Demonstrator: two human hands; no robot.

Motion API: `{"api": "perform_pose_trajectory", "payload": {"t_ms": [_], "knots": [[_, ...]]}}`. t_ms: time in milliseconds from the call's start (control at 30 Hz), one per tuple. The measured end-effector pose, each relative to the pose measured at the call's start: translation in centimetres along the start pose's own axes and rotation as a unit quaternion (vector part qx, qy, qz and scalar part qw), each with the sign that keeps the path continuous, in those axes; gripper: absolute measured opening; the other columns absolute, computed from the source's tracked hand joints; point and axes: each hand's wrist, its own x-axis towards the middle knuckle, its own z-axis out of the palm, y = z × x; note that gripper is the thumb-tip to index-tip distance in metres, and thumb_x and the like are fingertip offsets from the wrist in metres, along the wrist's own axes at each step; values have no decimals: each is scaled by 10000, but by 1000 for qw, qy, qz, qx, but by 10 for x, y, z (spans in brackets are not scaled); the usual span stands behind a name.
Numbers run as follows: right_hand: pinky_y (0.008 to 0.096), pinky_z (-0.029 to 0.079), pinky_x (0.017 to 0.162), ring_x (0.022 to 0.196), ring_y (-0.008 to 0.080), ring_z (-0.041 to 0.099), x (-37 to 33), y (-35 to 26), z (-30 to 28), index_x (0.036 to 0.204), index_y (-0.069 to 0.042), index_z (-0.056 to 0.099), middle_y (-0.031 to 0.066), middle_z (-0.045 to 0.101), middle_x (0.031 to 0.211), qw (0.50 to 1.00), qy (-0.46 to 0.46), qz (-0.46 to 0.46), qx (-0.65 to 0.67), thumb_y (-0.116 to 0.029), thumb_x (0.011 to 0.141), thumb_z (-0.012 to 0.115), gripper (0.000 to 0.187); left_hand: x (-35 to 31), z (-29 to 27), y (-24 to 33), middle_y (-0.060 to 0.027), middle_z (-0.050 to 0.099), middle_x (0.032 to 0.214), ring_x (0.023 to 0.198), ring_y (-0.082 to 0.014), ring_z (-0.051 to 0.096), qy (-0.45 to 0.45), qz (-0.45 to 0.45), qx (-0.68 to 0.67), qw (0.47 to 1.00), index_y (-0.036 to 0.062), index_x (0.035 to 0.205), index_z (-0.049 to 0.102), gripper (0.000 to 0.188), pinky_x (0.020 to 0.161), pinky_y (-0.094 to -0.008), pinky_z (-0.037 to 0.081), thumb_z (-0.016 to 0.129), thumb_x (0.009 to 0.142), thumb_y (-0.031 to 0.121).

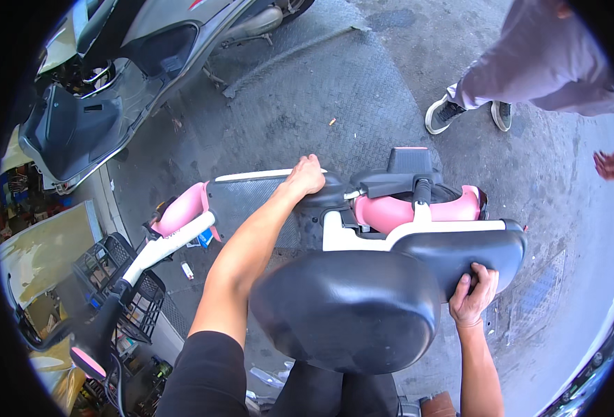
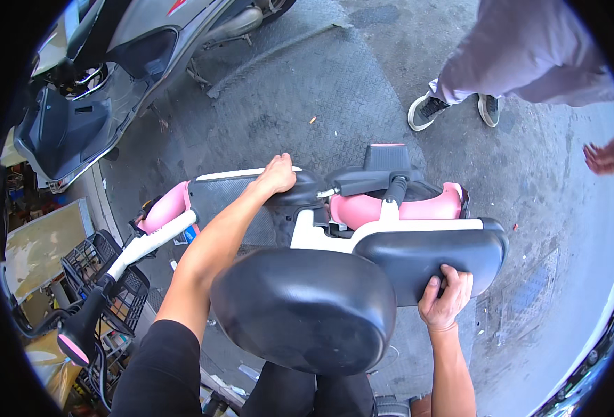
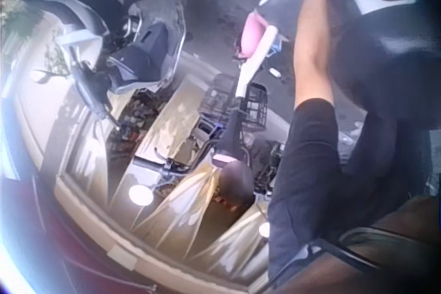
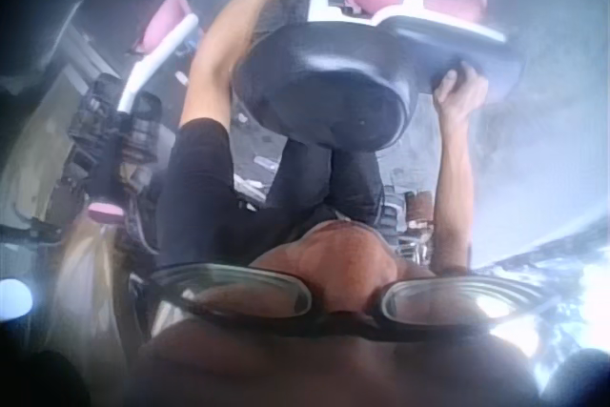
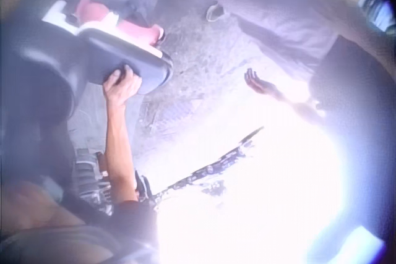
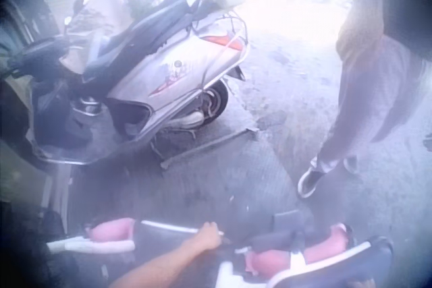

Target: The person uses a cordless drill to remove screws from the seat of a pink and white electric scooter. They lift off the seat and floor panel to expose the battery compartment and internal wiring, then handle the removed parts.

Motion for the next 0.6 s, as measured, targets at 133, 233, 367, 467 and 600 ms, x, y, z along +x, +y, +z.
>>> {"api": "perform_pose_trajectory", "payload": {"t_ms": [133,233,367,467,600], "knots": [[323,413,647,702,128,490,49,-50,-13,1076,-9,640,36,533,812,963,-27,249,98,-110,1098,645,104,11,-11,-11,-387,585,1540,1493,-491,551,-49,20,-59,997,-122,1496,547,538,1248,-506,474,516,981,32],[246,327,533,645,31,430,128,-84,-17,1157,-23,630,-70,513,782,793,-14,496,354,-112,1144,613,91,13,-5,-2,-376,577,1517,1428,-513,594,-40,10,-19,999,-116,1458,582,479,1215,-524,499,537,1010,48],[304,577,666,844,174,718,209,-105,108,1382,73,630,131,749,1046,681,-281,448,507,-143,1114,595,345,11,-3,10,-404,559,1493,1324,-546,660,-55,-43,-22,997,-114,1415,618,446,1135,-531,565,584,1021,92],[433,631,901,1051,311,729,208,-129,254,1360,105,659,197,723,1237,539,-436,650,310,-204,1091,586,416,7,-8,13,-412,702,1294,1270,-547,692,-54,-67,-32,996,-113,1415,619,437,1110,-566,568,532,1039,91],[467,597,1031,1248,404,734,155,-124,348,1342,68,735,244,741,1386,634,-457,612,120,-347,1110,648,483,14,-10,11,-324,781,1184,1195,-524,732,-44,-81,-29,995,3,1373,691,357,1062,-569,582,595,1070,164]]}}
